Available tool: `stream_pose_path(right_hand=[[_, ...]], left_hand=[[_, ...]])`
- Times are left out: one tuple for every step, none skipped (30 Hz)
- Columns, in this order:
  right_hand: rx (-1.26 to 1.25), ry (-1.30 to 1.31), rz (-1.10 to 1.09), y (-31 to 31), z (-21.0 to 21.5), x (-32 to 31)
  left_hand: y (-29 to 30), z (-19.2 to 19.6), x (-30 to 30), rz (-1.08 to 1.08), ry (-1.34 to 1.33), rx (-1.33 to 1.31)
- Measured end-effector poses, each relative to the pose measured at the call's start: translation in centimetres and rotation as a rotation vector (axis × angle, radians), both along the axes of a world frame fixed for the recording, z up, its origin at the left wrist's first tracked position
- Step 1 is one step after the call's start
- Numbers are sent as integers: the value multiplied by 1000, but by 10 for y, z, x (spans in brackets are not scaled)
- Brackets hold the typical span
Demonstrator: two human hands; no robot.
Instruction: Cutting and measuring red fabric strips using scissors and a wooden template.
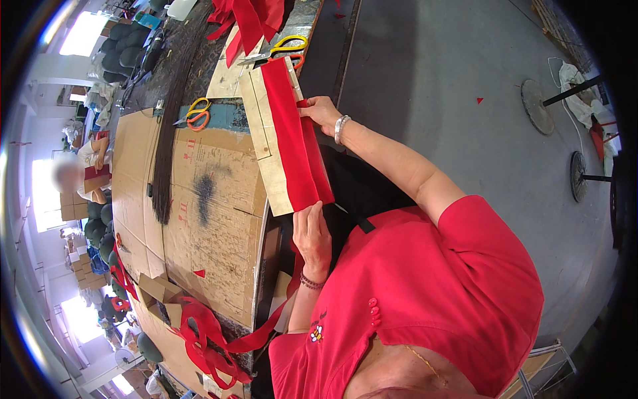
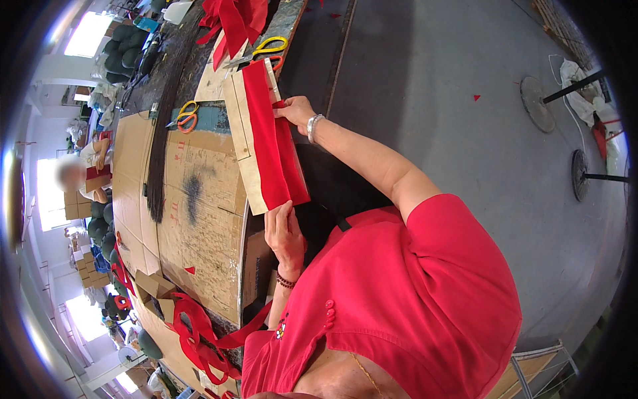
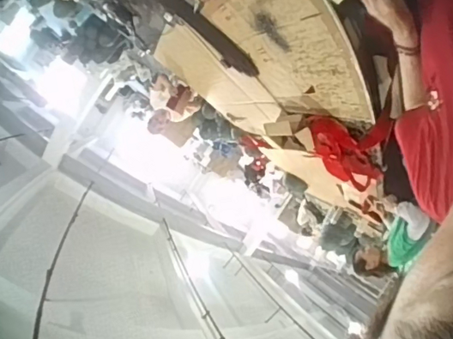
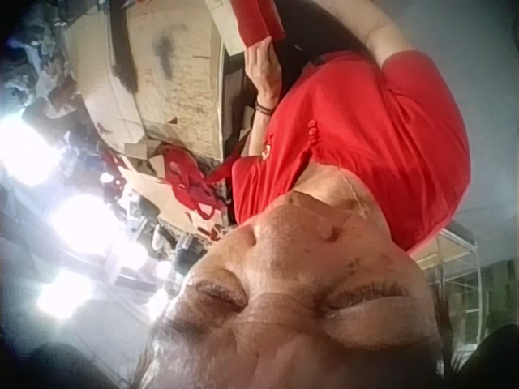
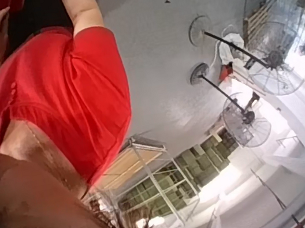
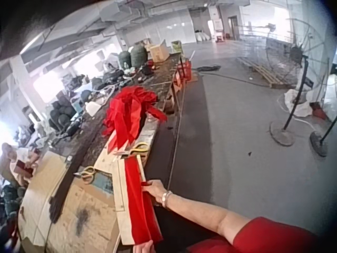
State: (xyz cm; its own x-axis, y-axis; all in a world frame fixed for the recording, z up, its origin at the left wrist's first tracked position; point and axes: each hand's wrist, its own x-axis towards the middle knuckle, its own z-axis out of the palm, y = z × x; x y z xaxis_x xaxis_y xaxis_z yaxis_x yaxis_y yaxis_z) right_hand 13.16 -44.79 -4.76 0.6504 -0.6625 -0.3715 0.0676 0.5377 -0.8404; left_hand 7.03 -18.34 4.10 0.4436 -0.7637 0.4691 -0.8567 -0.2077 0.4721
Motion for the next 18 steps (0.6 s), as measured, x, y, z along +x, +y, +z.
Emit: stream_pose_path(right_hand=[[40, -43, -41, 2, -1, 1], [89, -77, -83, 4, -3, 3], [79, -86, -82, 6, -4, 4], [158, -142, -94, 8, -6, 4], [245, -182, -111, 10, -7, 5], [233, -200, -107, 11, -8, 6], [272, -206, -138, 12, -9, 6], [312, -213, -168, 14, -10, 7], [310, -216, -166, 14, -10, 9], [345, -230, -164, 15, -10, 10], [384, -250, -158, 15, -10, 12], [383, -243, -162, 16, -10, 13], [377, -214, -183, 16, -9, 15], [383, -160, -215, 17, -8, 16], [367, -189, -199, 17, -6, 17], [327, -148, -223, 18, -4, 17], [301, -94, -242, 19, -2, 16], [289, -105, -242, 21, 0, 15]], left_hand=[[0, 2, -1, -18, 18, -13], [-1, 2, -3, -28, 45, -7], [-2, 2, -4, -47, 47, -13], [-2, 1, -6, -48, 41, -33], [-3, 0, -8, -53, 82, -40], [-3, -2, -10, -36, 139, -33], [-4, -5, -13, -19, 202, -39], [-4, -7, -16, 36, 262, 36], [-5, -9, -17, 70, 259, 46], [-5, -11, -18, 106, 292, 70], [-6, -13, -19, 104, 269, 61], [-6, -14, -19, 86, 243, 60], [-6, -14, -19, 74, 231, 70], [-5, -13, -19, 70, 216, 53], [-5, -12, -19, 36, 205, 36], [-4, -10, -18, 7, 208, 25], [-3, -7, -18, 5, 166, 5], [-2, -3, -17, 7, 165, 5]])
